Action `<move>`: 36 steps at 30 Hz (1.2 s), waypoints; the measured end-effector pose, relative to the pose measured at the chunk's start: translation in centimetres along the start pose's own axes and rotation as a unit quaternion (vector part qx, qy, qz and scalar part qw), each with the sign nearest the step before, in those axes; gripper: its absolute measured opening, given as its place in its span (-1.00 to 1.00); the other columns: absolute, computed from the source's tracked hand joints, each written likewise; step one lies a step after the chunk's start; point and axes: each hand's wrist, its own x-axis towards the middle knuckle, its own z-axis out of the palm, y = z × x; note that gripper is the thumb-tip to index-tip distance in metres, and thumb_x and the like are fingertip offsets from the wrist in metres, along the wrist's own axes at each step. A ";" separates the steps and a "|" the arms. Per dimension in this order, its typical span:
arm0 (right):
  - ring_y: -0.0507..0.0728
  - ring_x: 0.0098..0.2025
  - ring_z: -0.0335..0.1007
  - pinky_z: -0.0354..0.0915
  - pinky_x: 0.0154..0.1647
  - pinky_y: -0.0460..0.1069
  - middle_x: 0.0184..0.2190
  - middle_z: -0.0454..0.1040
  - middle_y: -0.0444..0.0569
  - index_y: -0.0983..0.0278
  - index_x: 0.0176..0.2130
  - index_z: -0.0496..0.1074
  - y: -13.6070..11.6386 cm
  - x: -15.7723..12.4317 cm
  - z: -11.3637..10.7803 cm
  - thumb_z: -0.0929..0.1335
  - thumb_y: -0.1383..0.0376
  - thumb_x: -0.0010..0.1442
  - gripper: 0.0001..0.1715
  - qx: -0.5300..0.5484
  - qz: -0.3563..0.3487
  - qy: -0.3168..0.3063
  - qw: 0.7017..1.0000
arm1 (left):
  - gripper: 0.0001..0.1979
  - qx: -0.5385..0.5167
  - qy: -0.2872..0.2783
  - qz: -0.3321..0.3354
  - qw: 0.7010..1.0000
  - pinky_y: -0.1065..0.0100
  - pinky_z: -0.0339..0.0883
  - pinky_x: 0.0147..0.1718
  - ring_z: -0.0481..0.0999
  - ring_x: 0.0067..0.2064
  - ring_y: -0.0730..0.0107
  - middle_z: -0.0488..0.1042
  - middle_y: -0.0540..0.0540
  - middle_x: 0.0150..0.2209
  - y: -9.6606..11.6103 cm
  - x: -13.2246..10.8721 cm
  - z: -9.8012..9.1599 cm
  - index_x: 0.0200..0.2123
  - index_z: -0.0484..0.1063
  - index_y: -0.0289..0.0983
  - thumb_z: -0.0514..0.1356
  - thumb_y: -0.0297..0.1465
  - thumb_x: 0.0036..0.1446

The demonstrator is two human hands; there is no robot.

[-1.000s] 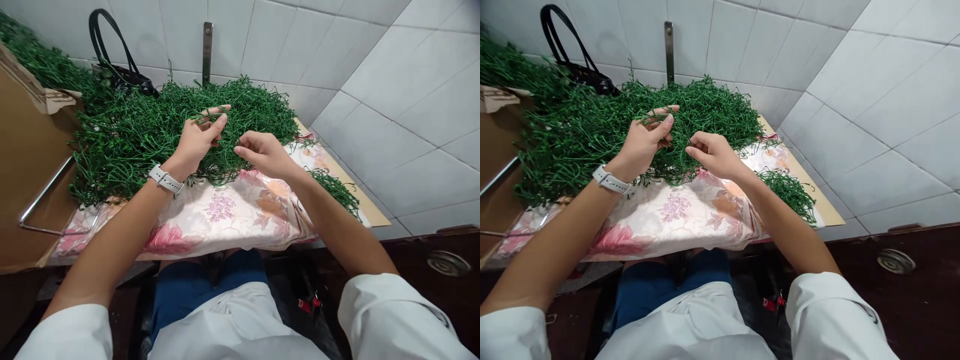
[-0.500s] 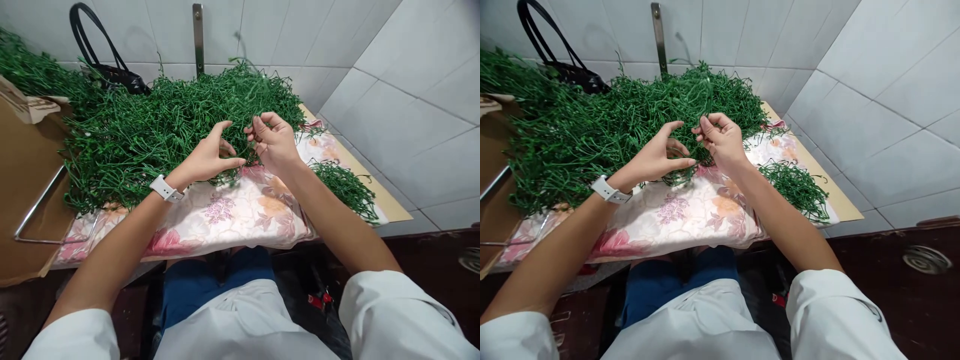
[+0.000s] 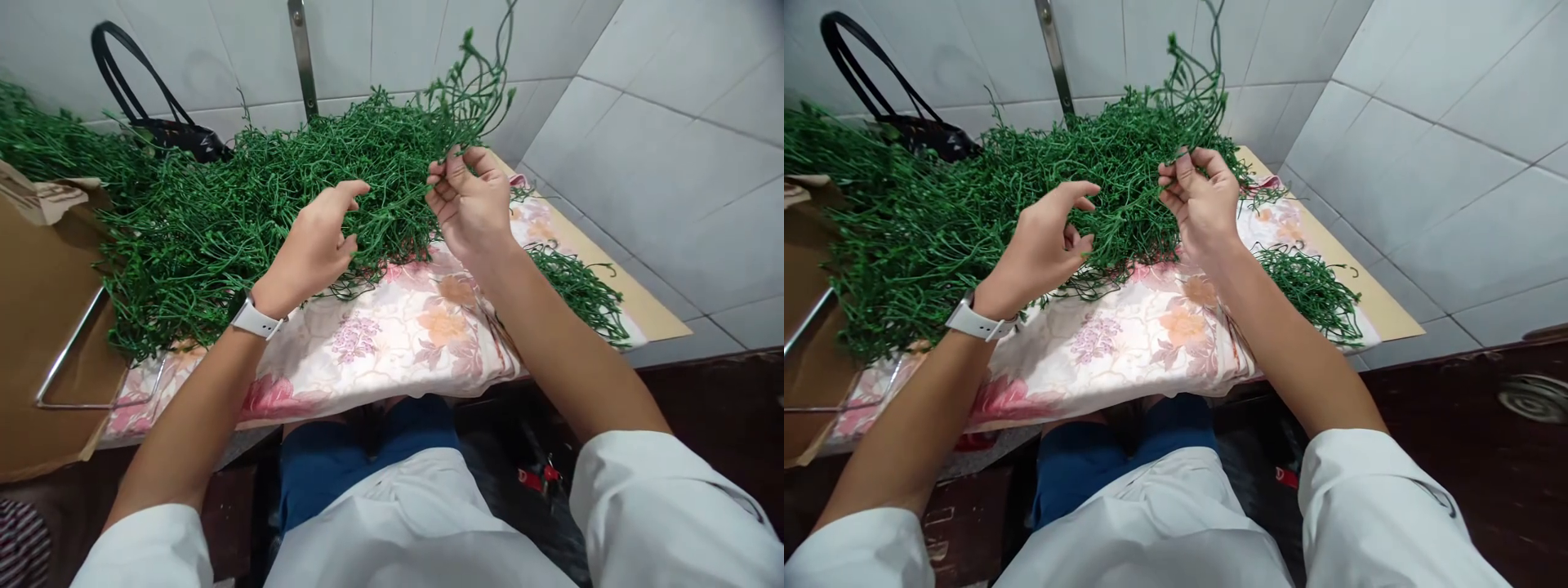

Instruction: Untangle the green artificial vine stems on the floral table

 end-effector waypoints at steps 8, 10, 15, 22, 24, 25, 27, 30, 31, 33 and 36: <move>-0.01 -0.17 0.61 0.59 -0.16 -0.13 -0.26 0.60 -0.21 0.14 -0.29 0.27 0.0 0.2 -0.4 0.59 0.14 0.23 -0.55 0.000 0.031 -0.013 0.999 | -0.56 0.010 0.079 0.043 0.996 -0.02 0.29 0.32 0.44 0.29 -0.06 0.49 -0.29 0.24 -0.2 -0.2 1.3 0.15 0.46 -0.18 0.28 -0.11 0.30; -0.03 -0.22 0.60 0.61 -0.17 -0.13 -0.26 0.59 -0.21 0.15 -0.31 0.26 0.2 -1.1 1.0 0.61 0.09 0.18 -0.49 0.005 0.061 -0.059 0.996 | -0.37 -0.021 0.081 0.042 0.996 0.00 0.30 0.31 0.43 0.32 -0.05 0.46 -0.26 0.29 0.3 -0.4 2.5 0.22 0.38 -0.15 0.37 0.01 0.20; 0.00 -0.26 0.59 0.62 -0.26 -0.10 -0.31 0.56 -0.22 0.13 -0.30 0.28 -0.9 -3.8 3.7 0.66 0.01 0.06 -0.41 0.026 0.065 -0.162 0.984 | -0.70 -0.079 0.081 0.005 0.994 0.22 0.42 -0.02 0.61 -0.09 0.23 0.66 -0.11 -0.08 0.5 -0.4 4.0 -0.10 0.51 -0.19 0.39 -0.17 0.20; 0.00 -0.20 0.58 0.62 -0.15 -0.10 -0.29 0.57 -0.22 0.10 -0.29 0.33 -2.8 -1.8 1.0 0.60 0.15 0.21 -0.60 0.049 -0.017 -0.088 0.995 | -0.87 -0.026 0.099 0.010 0.995 0.28 0.38 -0.19 0.53 -0.27 0.32 0.65 -0.06 -0.25 -0.3 0.0 1.7 -0.21 0.54 -0.21 0.34 -0.40 0.14; 0.00 -0.21 0.58 0.61 -0.17 -0.11 -0.30 0.56 -0.23 0.10 -0.29 0.30 -2.8 -1.0 0.5 0.60 0.15 0.22 -0.58 0.036 -0.006 -0.077 0.996 | -0.80 0.005 0.077 0.016 0.997 0.23 0.43 -0.07 0.58 -0.17 0.24 0.67 -0.10 -0.16 -0.3 0.0 1.1 -0.14 0.56 -0.22 0.36 -0.39 0.12; -0.01 -0.23 0.58 0.60 -0.19 -0.12 -0.31 0.56 -0.24 0.11 -0.29 0.29 -2.7 -0.9 0.4 0.59 0.16 0.24 -0.58 0.028 -0.001 -0.072 0.997 | -0.71 0.009 0.058 0.018 0.998 0.19 0.44 0.02 0.60 -0.08 0.17 0.67 -0.14 -0.07 -0.2 0.0 0.8 -0.09 0.56 -0.22 0.40 -0.34 0.09; -0.04 -0.31 0.55 0.57 -0.27 -0.15 -0.35 0.55 -0.25 0.13 -0.28 0.29 -2.5 -1.0 0.7 0.57 0.17 0.27 -0.59 0.007 0.020 -0.069 0.997 | -0.41 -0.026 0.013 0.011 1.000 0.09 0.42 0.18 0.59 0.13 0.03 0.62 -0.19 0.12 -0.2 0.0 0.3 0.07 0.53 -0.20 0.51 -0.18 -0.02; -0.07 -0.45 0.48 0.46 -0.44 -0.18 -0.44 0.53 -0.25 0.17 -0.31 0.29 -1.8 -2.2 1.8 0.61 0.10 0.18 -0.51 -0.025 0.066 -0.108 0.992 | -0.14 -0.158 -0.037 -0.014 0.987 0.10 0.46 0.20 0.53 0.28 0.00 0.54 -0.20 0.23 -0.2 0.2 -0.2 0.22 0.44 -0.11 0.53 0.07 -0.11; -0.07 -0.47 0.47 0.44 -0.48 -0.17 -0.46 0.53 -0.24 0.17 -0.32 0.29 -1.6 -2.7 2.2 0.64 0.06 0.11 -0.46 -0.033 0.078 -0.138 0.987 | -0.19 -0.208 -0.039 -0.030 0.977 0.13 0.50 0.16 0.56 0.25 0.05 0.56 -0.19 0.20 -0.2 0.3 -0.3 0.20 0.45 -0.11 0.46 0.14 -0.03; -0.03 -0.48 0.50 0.44 -0.49 -0.14 -0.47 0.55 -0.21 0.18 -0.33 0.31 -1.1 -3.7 2.9 0.68 -0.01 -0.02 -0.37 -0.037 0.093 -0.204 0.974 | -0.36 -0.291 -0.039 -0.064 0.954 0.19 0.57 0.02 0.65 0.08 0.19 0.61 -0.17 0.05 -0.2 0.5 0.0 0.08 0.50 -0.15 0.28 0.21 0.17; 0.00 -0.46 0.54 0.50 -0.45 -0.10 -0.44 0.60 -0.14 0.21 -0.35 0.35 -0.7 -4.7 3.4 0.70 -0.05 -0.10 -0.34 -0.030 0.116 -0.278 0.953 | -0.50 -0.332 -0.052 -0.068 0.940 0.25 0.58 -0.17 0.64 -0.24 0.34 0.59 -0.10 -0.28 0.0 0.6 0.9 -0.23 0.52 -0.23 0.27 0.13 0.26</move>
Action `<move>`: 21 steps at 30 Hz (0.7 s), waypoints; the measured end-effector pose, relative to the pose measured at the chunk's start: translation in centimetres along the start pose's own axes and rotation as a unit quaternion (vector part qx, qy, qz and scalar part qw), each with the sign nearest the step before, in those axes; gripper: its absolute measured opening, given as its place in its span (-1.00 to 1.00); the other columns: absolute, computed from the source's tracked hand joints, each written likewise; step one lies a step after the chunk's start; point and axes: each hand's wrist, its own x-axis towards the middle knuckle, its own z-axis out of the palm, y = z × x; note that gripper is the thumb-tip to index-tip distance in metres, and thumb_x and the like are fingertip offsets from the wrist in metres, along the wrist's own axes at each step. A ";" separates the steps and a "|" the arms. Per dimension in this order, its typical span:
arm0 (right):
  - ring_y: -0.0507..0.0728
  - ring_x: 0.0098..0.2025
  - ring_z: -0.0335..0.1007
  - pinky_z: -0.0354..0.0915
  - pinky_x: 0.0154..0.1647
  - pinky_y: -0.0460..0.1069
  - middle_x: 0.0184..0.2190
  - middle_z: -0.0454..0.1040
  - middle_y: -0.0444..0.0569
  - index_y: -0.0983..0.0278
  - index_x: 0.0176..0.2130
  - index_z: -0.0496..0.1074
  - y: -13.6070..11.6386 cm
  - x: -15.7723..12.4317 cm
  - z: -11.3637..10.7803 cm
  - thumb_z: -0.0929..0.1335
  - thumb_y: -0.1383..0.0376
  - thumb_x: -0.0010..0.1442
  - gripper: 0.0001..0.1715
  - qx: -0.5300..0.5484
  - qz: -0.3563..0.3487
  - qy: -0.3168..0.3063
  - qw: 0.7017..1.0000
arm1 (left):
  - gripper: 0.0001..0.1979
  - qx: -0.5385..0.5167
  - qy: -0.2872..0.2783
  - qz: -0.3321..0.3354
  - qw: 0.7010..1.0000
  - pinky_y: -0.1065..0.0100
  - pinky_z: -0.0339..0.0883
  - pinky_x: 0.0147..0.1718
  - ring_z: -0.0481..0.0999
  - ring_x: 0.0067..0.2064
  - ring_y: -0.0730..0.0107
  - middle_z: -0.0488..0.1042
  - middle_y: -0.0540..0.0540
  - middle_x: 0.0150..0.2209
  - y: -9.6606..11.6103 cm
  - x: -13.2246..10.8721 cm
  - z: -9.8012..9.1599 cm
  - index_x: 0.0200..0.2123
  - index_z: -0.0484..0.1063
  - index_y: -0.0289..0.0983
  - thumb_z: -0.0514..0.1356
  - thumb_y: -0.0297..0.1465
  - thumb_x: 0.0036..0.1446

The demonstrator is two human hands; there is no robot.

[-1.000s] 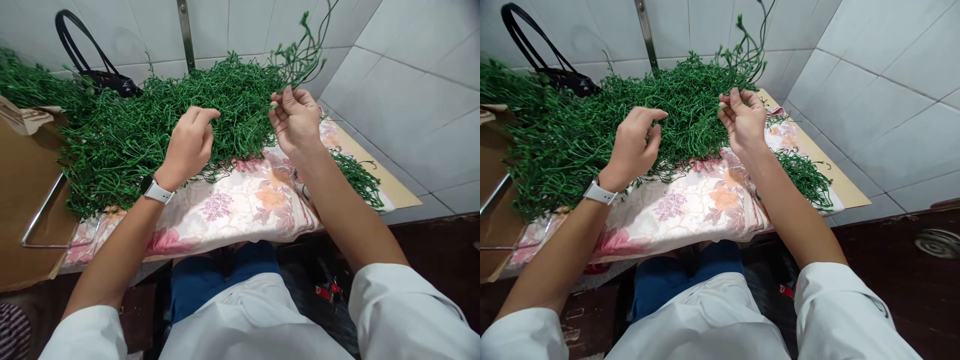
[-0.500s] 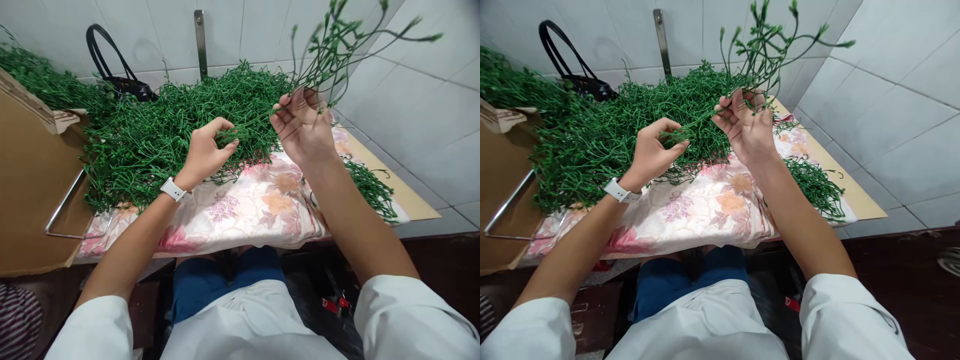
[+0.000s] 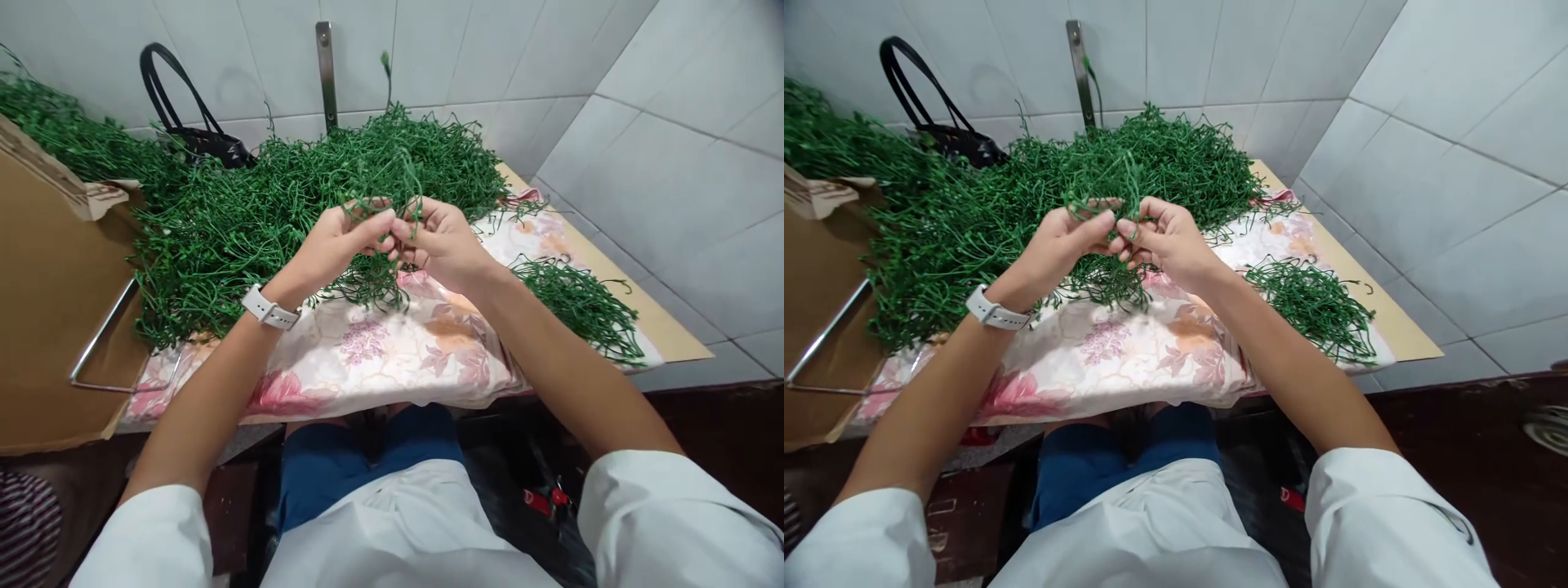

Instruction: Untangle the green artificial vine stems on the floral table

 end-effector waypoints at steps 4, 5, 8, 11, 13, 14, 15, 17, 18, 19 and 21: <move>0.00 -0.49 0.50 0.44 -0.49 -0.11 -0.50 0.54 -0.16 0.23 -0.36 0.43 0.4 -0.2 0.3 0.71 -0.02 -0.10 -0.40 -0.016 0.009 -0.034 0.999 | -0.67 -0.007 0.065 0.012 0.998 0.31 0.56 -0.26 0.58 -0.30 0.39 0.56 -0.05 -0.34 -0.3 0.0 0.9 -0.32 0.51 -0.22 0.33 -0.08 0.29; -0.01 -0.51 0.47 0.41 -0.51 -0.11 -0.52 0.50 -0.18 0.24 -0.36 0.45 0.6 -0.3 0.3 0.71 -0.01 -0.10 -0.41 -0.026 0.007 -0.040 0.999 | -0.72 -0.010 0.093 0.004 0.996 0.32 0.56 -0.24 0.61 -0.24 0.38 0.59 -0.07 -0.26 -0.1 -0.1 0.9 -0.25 0.53 -0.21 0.32 -0.11 0.30; -0.05 -0.58 0.30 0.24 -0.58 -0.11 -0.57 0.38 -0.21 0.26 -0.39 0.46 1.0 -0.3 0.5 0.70 0.01 -0.07 -0.44 -0.052 -0.009 -0.071 0.996 | -0.74 -0.001 0.129 -0.008 0.992 0.33 0.59 -0.16 0.66 -0.02 0.31 0.60 -0.11 0.02 0.7 -0.2 0.7 -0.09 0.53 -0.17 0.37 -0.16 0.25; -0.10 -0.59 0.04 -0.02 -0.61 -0.10 -0.60 0.23 -0.26 0.28 -0.41 0.46 1.3 -0.3 0.7 0.68 0.00 -0.02 -0.46 -0.075 -0.032 -0.100 0.992 | -0.63 0.005 0.125 0.006 0.992 0.34 0.59 -0.13 0.65 0.03 0.29 0.57 -0.10 0.11 1.3 -0.4 0.3 -0.07 0.52 -0.15 0.49 -0.22 0.10; -0.10 -0.57 -0.02 -0.09 -0.59 -0.09 -0.60 0.18 -0.25 0.29 -0.44 0.44 1.3 -0.4 0.7 0.66 -0.02 0.04 -0.45 -0.107 -0.043 -0.111 0.987 | -0.64 0.002 0.126 0.011 0.992 0.36 0.59 -0.19 0.65 -0.08 0.34 0.58 -0.10 -0.01 1.0 -0.4 0.0 -0.12 0.51 -0.17 0.50 -0.19 0.10; -0.10 -0.56 -0.02 -0.10 -0.58 -0.09 -0.60 0.18 -0.24 0.29 -0.45 0.42 1.3 -0.4 0.5 0.64 -0.04 0.07 -0.44 -0.123 -0.048 -0.111 0.985 | -0.65 0.002 0.128 0.016 0.992 0.37 0.57 -0.25 0.64 -0.16 0.38 0.58 -0.08 -0.10 0.6 -0.3 -0.1 -0.15 0.51 -0.18 0.48 -0.14 0.14; -0.09 -0.55 0.01 -0.08 -0.58 -0.09 -0.59 0.19 -0.23 0.28 -0.45 0.40 1.2 -0.4 0.4 0.63 -0.06 0.08 -0.42 -0.135 -0.052 -0.110 0.983 | -0.65 0.003 0.129 0.023 0.991 0.40 0.54 -0.32 0.62 -0.24 0.42 0.56 -0.06 -0.20 0.3 -0.1 -0.2 -0.19 0.50 -0.19 0.45 -0.09 0.17; -0.07 -0.54 0.10 0.02 -0.57 -0.10 -0.56 0.26 -0.22 0.25 -0.38 0.41 1.1 -0.4 0.0 0.63 -0.09 0.08 -0.43 -0.135 -0.062 -0.097 0.984 | -0.59 0.005 0.121 0.045 0.992 0.45 0.46 -0.43 0.56 -0.35 0.49 0.50 -0.02 -0.31 -0.3 0.1 -0.4 -0.24 0.48 -0.21 0.41 0.00 0.19; -0.05 -0.52 0.17 0.10 -0.55 -0.10 -0.53 0.30 -0.21 0.23 -0.32 0.43 1.1 -0.4 -0.1 0.63 -0.10 0.07 -0.44 -0.126 -0.071 -0.086 0.986 | -0.57 0.006 0.114 0.058 0.992 0.47 0.41 -0.47 0.53 -0.39 0.52 0.49 -0.01 -0.34 -0.5 0.2 -0.4 -0.27 0.48 -0.22 0.41 0.03 0.18; -0.03 -0.49 0.23 0.18 -0.53 -0.10 -0.50 0.33 -0.21 0.21 -0.26 0.44 1.0 -0.4 -0.2 0.63 -0.10 0.06 -0.43 -0.115 -0.083 -0.075 0.987 | -0.54 0.007 0.106 0.070 0.992 0.49 0.36 -0.50 0.49 -0.42 0.55 0.48 0.00 -0.36 -0.5 0.3 -0.4 -0.31 0.48 -0.24 0.41 0.05 0.16; -0.01 -0.44 0.31 0.28 -0.47 -0.09 -0.44 0.38 -0.18 0.19 -0.17 0.47 0.7 -0.3 -0.3 0.61 -0.12 0.08 -0.42 -0.106 -0.111 -0.045 0.987 | -0.51 0.018 0.078 0.082 0.993 0.49 0.28 -0.54 0.42 -0.47 0.59 0.46 0.01 -0.42 -0.1 0.2 -0.2 -0.41 0.49 -0.27 0.42 0.06 0.14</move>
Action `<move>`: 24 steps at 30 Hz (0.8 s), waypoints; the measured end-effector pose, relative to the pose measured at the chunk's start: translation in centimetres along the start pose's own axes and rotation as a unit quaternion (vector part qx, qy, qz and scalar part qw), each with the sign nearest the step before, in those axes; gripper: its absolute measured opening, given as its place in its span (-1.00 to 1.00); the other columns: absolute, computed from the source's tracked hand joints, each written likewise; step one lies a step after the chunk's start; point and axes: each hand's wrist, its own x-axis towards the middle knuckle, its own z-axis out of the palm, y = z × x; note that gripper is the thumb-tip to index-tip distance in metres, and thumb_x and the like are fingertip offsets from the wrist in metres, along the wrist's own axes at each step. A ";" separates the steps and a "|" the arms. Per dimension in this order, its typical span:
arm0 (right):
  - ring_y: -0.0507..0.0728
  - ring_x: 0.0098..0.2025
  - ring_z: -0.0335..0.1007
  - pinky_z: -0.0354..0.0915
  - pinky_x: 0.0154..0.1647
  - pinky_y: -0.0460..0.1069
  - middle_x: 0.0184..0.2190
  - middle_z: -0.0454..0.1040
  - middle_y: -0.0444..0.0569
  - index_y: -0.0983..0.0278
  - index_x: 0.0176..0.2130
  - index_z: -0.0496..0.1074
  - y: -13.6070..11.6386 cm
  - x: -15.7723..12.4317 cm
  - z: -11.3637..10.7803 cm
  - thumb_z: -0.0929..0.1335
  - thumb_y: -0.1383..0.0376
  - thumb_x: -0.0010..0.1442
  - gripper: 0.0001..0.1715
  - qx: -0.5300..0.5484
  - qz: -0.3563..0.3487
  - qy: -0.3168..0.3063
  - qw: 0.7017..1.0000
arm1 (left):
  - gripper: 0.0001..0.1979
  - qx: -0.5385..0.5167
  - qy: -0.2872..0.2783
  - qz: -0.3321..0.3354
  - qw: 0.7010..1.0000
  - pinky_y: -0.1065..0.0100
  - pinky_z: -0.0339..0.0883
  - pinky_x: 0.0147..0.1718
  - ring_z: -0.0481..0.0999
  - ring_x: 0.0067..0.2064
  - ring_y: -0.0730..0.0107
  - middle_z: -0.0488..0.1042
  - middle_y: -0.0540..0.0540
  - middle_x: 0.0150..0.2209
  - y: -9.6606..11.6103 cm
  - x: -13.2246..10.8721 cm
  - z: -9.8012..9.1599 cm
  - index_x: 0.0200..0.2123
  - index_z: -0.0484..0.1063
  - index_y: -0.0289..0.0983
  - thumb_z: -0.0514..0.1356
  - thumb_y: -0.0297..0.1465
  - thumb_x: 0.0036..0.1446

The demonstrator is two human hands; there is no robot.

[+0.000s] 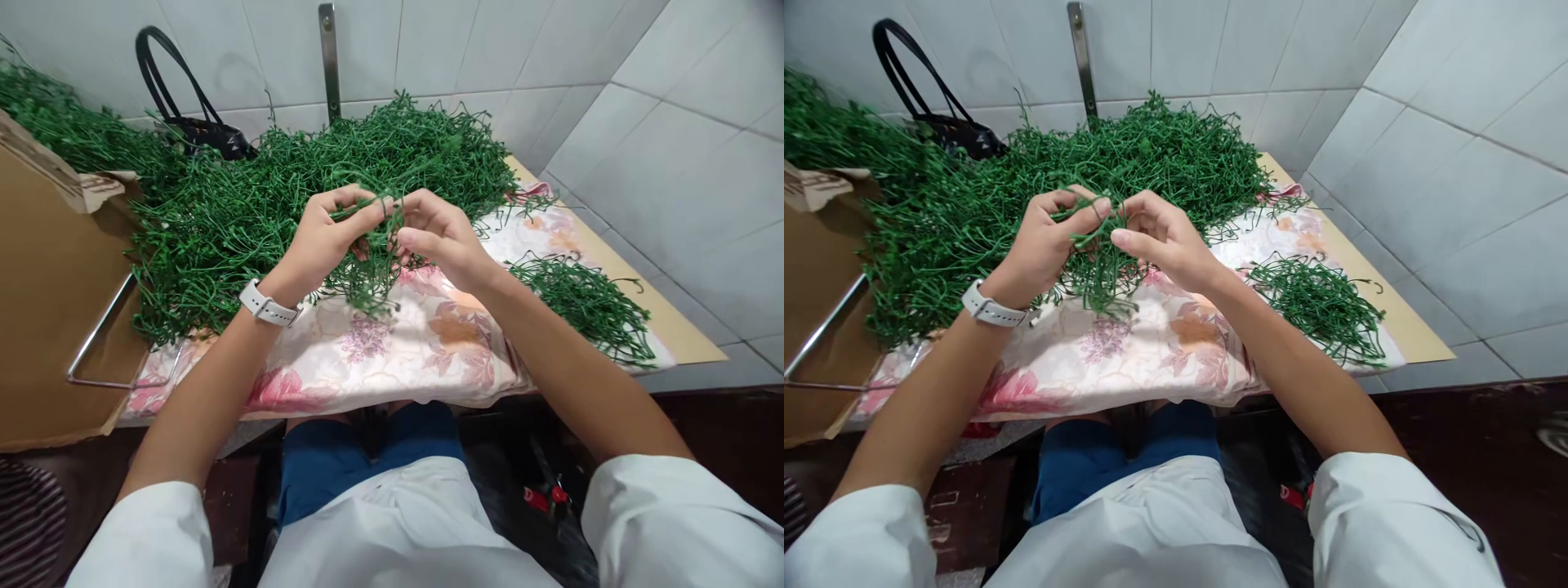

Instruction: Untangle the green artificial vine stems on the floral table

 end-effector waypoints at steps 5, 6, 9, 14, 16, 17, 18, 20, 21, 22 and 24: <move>-0.03 -0.43 0.29 0.34 -0.45 -0.08 -0.39 0.40 -0.13 0.22 -0.29 0.50 -0.4 0.3 -0.1 0.57 -0.12 0.16 -0.49 -0.046 -0.037 0.067 0.996 | -0.58 0.048 -0.078 0.000 0.996 0.45 0.17 -0.53 0.32 -0.51 0.58 0.38 0.04 -0.56 1.1 -0.5 0.3 -0.48 0.51 -0.29 0.42 -0.06 0.18; -0.03 -0.43 0.29 0.33 -0.46 -0.08 -0.38 0.40 -0.13 0.23 -0.33 0.48 -0.4 0.3 -0.2 0.58 -0.12 0.15 -0.48 -0.044 -0.036 0.077 0.995 | -0.61 0.043 -0.078 0.001 0.996 0.45 0.19 -0.51 0.34 -0.49 0.57 0.41 0.03 -0.53 1.0 -0.5 0.3 -0.45 0.52 -0.28 0.42 -0.08 0.18; -0.03 -0.44 0.33 0.32 -0.52 -0.09 -0.37 0.39 -0.13 0.22 -0.35 0.43 -0.3 0.5 -0.4 0.59 -0.14 0.11 -0.44 -0.015 -0.019 0.101 0.995 | -0.67 0.003 -0.057 0.011 0.998 0.43 0.34 -0.41 0.45 -0.40 0.53 0.51 0.00 -0.39 0.3 -0.4 0.1 -0.37 0.52 -0.26 0.46 -0.13 0.11; 0.00 -0.35 0.46 0.40 -0.47 -0.10 -0.34 0.45 -0.15 0.18 -0.27 0.39 -0.3 0.5 -0.4 0.63 -0.14 0.04 -0.39 0.038 0.000 0.136 0.990 | -0.69 -0.093 -0.029 -0.061 0.993 0.39 0.47 -0.32 0.60 -0.25 0.44 0.54 -0.04 -0.22 -0.5 -0.3 0.2 -0.26 0.32 -0.22 0.35 -0.18 0.21; 0.00 -0.32 0.48 0.43 -0.42 -0.10 -0.32 0.47 -0.16 0.17 -0.27 0.36 -0.1 0.4 -0.2 0.63 -0.10 0.05 -0.40 0.038 -0.004 0.153 0.987 | -0.73 -0.118 -0.023 -0.118 0.986 0.40 0.46 -0.36 0.60 -0.29 0.46 0.55 -0.04 -0.21 -0.4 -0.3 0.4 -0.23 0.23 -0.19 0.23 -0.17 0.32; -0.01 -0.32 0.48 0.43 -0.40 -0.10 -0.31 0.48 -0.16 0.17 -0.29 0.33 0.0 0.4 -0.1 0.64 -0.07 0.06 -0.41 0.033 -0.010 0.163 0.986 | -0.73 -0.124 -0.022 -0.140 0.982 0.41 0.44 -0.37 0.58 -0.32 0.48 0.54 -0.03 -0.21 -0.2 -0.4 0.6 -0.21 0.20 -0.18 0.18 -0.15 0.36; -0.02 -0.31 0.47 0.43 -0.39 -0.10 -0.30 0.49 -0.16 0.18 -0.31 0.31 0.2 0.4 0.0 0.64 -0.03 0.07 -0.42 0.026 -0.019 0.173 0.984 | -0.72 -0.130 -0.023 -0.158 0.979 0.42 0.42 -0.40 0.55 -0.35 0.50 0.54 -0.03 -0.23 -0.1 -0.5 0.8 -0.20 0.20 -0.18 0.16 -0.12 0.37; -0.02 -0.28 0.47 0.44 -0.36 -0.11 -0.28 0.50 -0.15 0.19 -0.35 0.28 0.4 0.5 0.1 0.65 0.06 0.10 -0.44 0.012 -0.036 0.191 0.981 | -0.64 -0.153 -0.031 -0.185 0.970 0.44 0.35 -0.44 0.51 -0.37 0.51 0.51 -0.02 -0.26 0.3 -0.6 1.3 -0.18 0.25 -0.19 0.20 -0.02 0.32; -0.01 -0.26 0.47 0.44 -0.33 -0.10 -0.27 0.50 -0.15 0.19 -0.36 0.27 0.5 0.5 0.2 0.64 0.10 0.11 -0.45 0.007 -0.041 0.197 0.980 | -0.59 -0.166 -0.039 -0.194 0.966 0.45 0.32 -0.46 0.49 -0.36 0.51 0.50 -0.02 -0.26 0.5 -0.6 1.5 -0.18 0.29 -0.20 0.28 0.00 0.25; -0.01 -0.24 0.48 0.46 -0.31 -0.09 -0.26 0.50 -0.15 0.19 -0.35 0.28 0.6 0.5 0.2 0.64 0.12 0.12 -0.47 0.004 -0.043 0.201 0.979 | -0.55 -0.172 -0.050 -0.197 0.964 0.46 0.29 -0.46 0.47 -0.35 0.53 0.49 -0.02 -0.26 0.7 -0.7 1.7 -0.19 0.34 -0.21 0.39 -0.01 0.14; 0.01 -0.22 0.49 0.47 -0.27 -0.08 -0.26 0.50 -0.15 0.19 -0.35 0.30 0.7 0.6 0.0 0.64 0.13 0.12 -0.50 0.005 -0.044 0.204 0.978 | -0.54 -0.153 -0.074 -0.187 0.968 0.48 0.21 -0.46 0.40 -0.37 0.59 0.45 0.01 -0.31 1.1 -0.9 2.1 -0.24 0.43 -0.26 0.52 -0.12 -0.02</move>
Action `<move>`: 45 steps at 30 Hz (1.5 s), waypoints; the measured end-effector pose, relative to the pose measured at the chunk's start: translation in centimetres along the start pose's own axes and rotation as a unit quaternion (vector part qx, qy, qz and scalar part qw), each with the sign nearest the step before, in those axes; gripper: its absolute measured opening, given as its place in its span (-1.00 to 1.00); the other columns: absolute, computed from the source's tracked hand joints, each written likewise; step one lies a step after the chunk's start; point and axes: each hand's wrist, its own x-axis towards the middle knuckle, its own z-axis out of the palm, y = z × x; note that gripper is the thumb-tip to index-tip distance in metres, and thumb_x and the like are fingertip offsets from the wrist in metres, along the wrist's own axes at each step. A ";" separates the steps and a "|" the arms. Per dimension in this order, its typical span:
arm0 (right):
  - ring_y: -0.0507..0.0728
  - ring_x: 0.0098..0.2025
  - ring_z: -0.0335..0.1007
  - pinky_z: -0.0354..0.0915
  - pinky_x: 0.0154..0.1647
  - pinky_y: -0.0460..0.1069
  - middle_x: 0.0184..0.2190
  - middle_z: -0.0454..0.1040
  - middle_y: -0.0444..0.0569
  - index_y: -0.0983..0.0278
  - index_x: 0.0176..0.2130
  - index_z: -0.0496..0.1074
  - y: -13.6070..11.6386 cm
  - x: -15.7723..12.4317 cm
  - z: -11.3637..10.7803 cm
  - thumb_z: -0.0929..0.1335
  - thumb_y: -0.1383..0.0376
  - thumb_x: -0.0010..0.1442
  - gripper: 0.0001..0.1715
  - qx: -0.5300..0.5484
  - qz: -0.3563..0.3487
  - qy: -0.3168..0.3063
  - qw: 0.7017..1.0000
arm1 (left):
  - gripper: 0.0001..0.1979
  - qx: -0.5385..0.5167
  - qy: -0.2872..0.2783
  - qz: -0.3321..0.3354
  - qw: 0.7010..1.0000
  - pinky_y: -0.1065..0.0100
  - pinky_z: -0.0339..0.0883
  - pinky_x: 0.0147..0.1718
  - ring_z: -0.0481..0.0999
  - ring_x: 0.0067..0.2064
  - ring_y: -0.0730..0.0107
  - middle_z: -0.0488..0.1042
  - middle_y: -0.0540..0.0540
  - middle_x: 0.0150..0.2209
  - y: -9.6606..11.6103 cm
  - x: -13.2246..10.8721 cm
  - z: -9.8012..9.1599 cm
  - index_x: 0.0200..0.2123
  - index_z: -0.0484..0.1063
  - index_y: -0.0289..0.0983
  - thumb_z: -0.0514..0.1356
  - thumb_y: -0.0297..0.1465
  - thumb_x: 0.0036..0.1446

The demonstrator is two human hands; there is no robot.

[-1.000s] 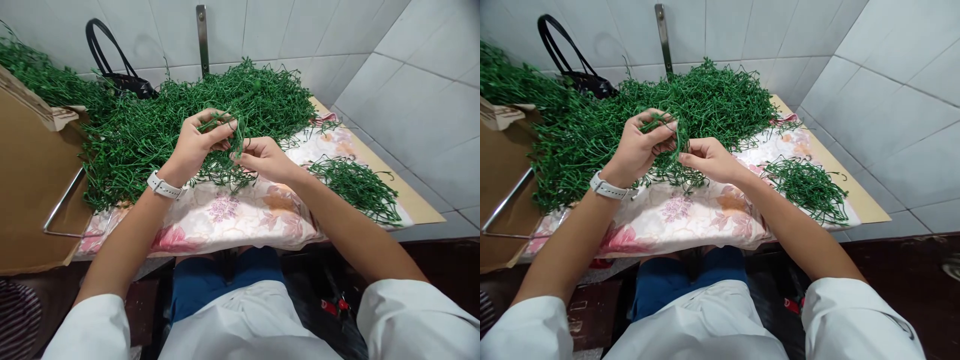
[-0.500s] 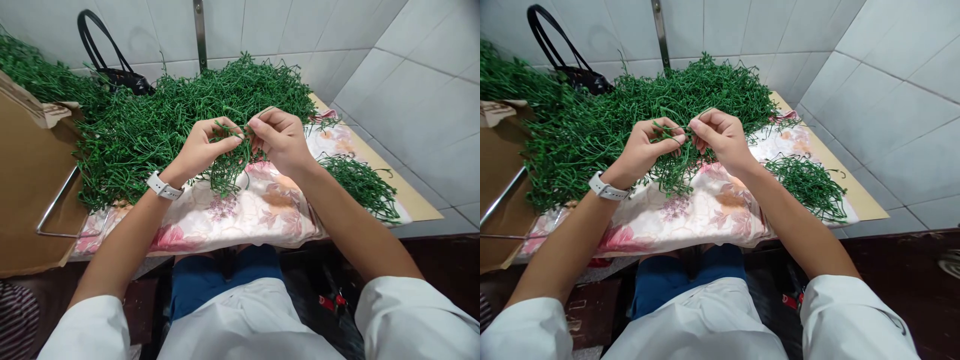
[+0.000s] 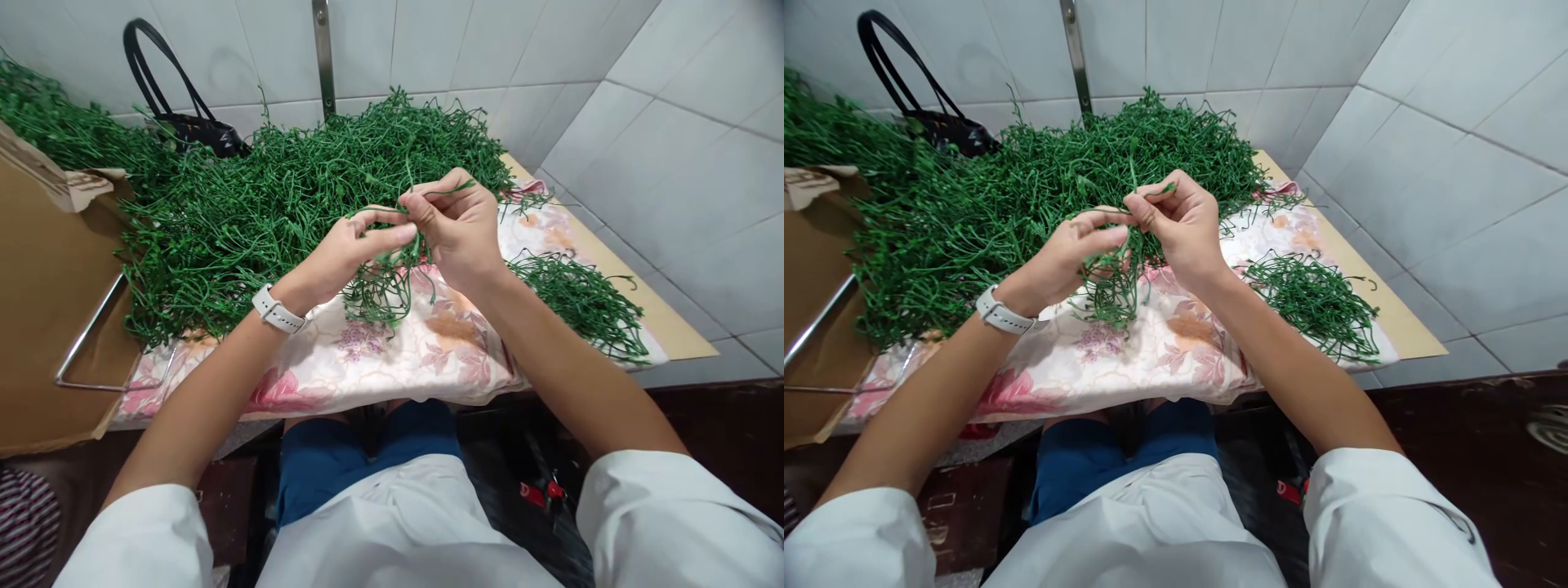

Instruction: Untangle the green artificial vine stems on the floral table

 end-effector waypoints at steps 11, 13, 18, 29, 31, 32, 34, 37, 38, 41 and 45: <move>0.02 -0.30 0.51 0.53 -0.25 -0.03 -0.28 0.58 -0.11 0.20 -0.23 0.62 -0.3 0.0 -0.9 0.71 0.13 -0.05 -0.57 0.065 0.126 -0.058 0.988 | -0.88 0.127 0.012 0.009 0.992 0.42 -0.06 -0.55 0.12 -0.57 0.63 0.19 0.11 -0.59 0.4 0.1 -0.4 -0.45 0.42 -0.29 0.23 -0.44 0.15; 0.00 -0.31 0.49 0.51 -0.25 -0.05 -0.31 0.57 -0.13 0.20 -0.30 0.62 -0.2 0.3 -0.8 0.72 0.17 -0.08 -0.61 0.071 0.125 -0.051 0.988 | -0.85 0.138 0.004 0.017 0.990 0.43 -0.03 -0.56 0.13 -0.58 0.62 0.21 0.10 -0.58 0.4 0.2 -0.2 -0.47 0.38 -0.28 0.17 -0.46 0.17; -0.04 -0.35 0.41 0.47 -0.30 -0.10 -0.37 0.51 -0.18 0.19 -0.37 0.51 0.5 2.6 -4.0 0.70 0.27 -0.01 -0.64 0.038 0.068 0.062 0.995 | -0.81 0.141 -0.019 0.061 0.988 0.44 0.05 -0.55 0.16 -0.54 0.60 0.24 0.06 -0.55 0.2 -0.2 0.2 -0.52 0.34 -0.27 0.16 -0.43 0.15; -0.04 -0.55 0.17 0.28 -0.50 -0.11 -0.54 0.26 -0.18 0.31 -0.30 0.46 -1.9 0.8 -1.0 0.37 0.44 0.07 -0.88 0.072 0.256 -0.090 0.960 | -0.80 0.169 -0.009 0.116 0.979 0.44 0.19 -0.52 0.30 -0.52 0.53 0.39 0.03 -0.55 -0.5 0.2 -0.9 -0.46 0.30 -0.22 0.19 -0.33 0.19; -0.04 -0.58 0.05 0.22 -0.54 -0.10 -0.58 0.13 -0.21 0.30 -0.34 0.44 -2.0 0.5 -0.4 0.38 0.34 0.14 -0.96 0.068 0.271 -0.110 0.954 | -0.82 0.196 -0.026 0.118 0.973 0.43 0.18 -0.51 0.29 -0.51 0.52 0.37 0.05 -0.55 -0.4 0.1 -0.8 -0.44 0.33 -0.23 0.21 -0.35 0.22; -0.03 -0.58 0.03 0.22 -0.55 -0.10 -0.59 0.09 -0.22 0.28 -0.35 0.44 -2.0 0.4 -0.3 0.39 0.26 0.20 -0.87 0.066 0.275 -0.123 0.951 | -0.84 0.209 -0.036 0.119 0.970 0.43 0.18 -0.49 0.29 -0.50 0.52 0.37 0.05 -0.54 -0.3 0.0 -0.8 -0.42 0.37 -0.24 0.21 -0.37 0.22; -0.02 -0.56 0.04 0.23 -0.53 -0.08 -0.58 0.09 -0.22 0.25 -0.40 0.40 -1.9 0.2 -0.4 0.45 0.07 0.23 -0.66 0.060 0.271 -0.156 0.948 | -0.87 0.226 -0.052 0.125 0.965 0.41 0.21 -0.43 0.31 -0.45 0.52 0.45 0.01 -0.47 -0.2 -0.2 -0.7 -0.37 0.47 -0.27 0.20 -0.40 0.25; -0.04 -0.51 0.07 0.18 -0.52 -0.10 -0.56 0.19 -0.20 0.26 -0.46 0.40 -1.6 -0.1 -0.7 0.59 -0.01 0.10 -0.51 0.023 0.214 -0.194 0.957 | -0.80 0.250 -0.067 0.131 0.957 0.39 0.19 -0.39 0.28 -0.43 0.53 0.49 0.00 -0.41 0.1 -0.3 -0.7 -0.33 0.55 -0.30 0.17 -0.37 0.30; -0.04 -0.50 0.09 0.16 -0.51 -0.10 -0.55 0.22 -0.20 0.26 -0.45 0.43 -1.6 -0.2 -0.8 0.63 0.01 0.07 -0.50 0.005 0.189 -0.196 0.962 | -0.79 0.261 -0.068 0.132 0.954 0.39 0.15 -0.40 0.24 -0.45 0.54 0.46 0.02 -0.44 0.1 -0.3 -0.8 -0.32 0.56 -0.31 0.17 -0.37 0.30; -0.03 -0.46 0.18 0.21 -0.47 -0.09 -0.49 0.33 -0.17 0.25 -0.37 0.52 -1.3 -0.5 -0.6 0.66 -0.03 0.04 -0.51 -0.021 0.134 -0.174 0.975 | -0.76 0.289 -0.073 0.127 0.946 0.39 0.04 -0.44 0.12 -0.48 0.55 0.29 0.08 -0.55 0.3 -0.3 -0.8 -0.43 0.49 -0.29 0.19 -0.35 0.29; 0.01 -0.45 0.25 0.30 -0.46 -0.03 -0.44 0.33 -0.15 0.21 -0.36 0.45 -0.9 -0.5 0.0 0.65 -0.12 0.00 -0.42 0.000 0.117 -0.126 0.985 | -0.64 0.293 -0.072 0.117 0.946 0.35 -0.03 -0.48 0.05 -0.53 0.55 0.15 0.11 -0.62 0.2 -0.2 -0.7 -0.55 0.35 -0.26 0.21 -0.28 0.29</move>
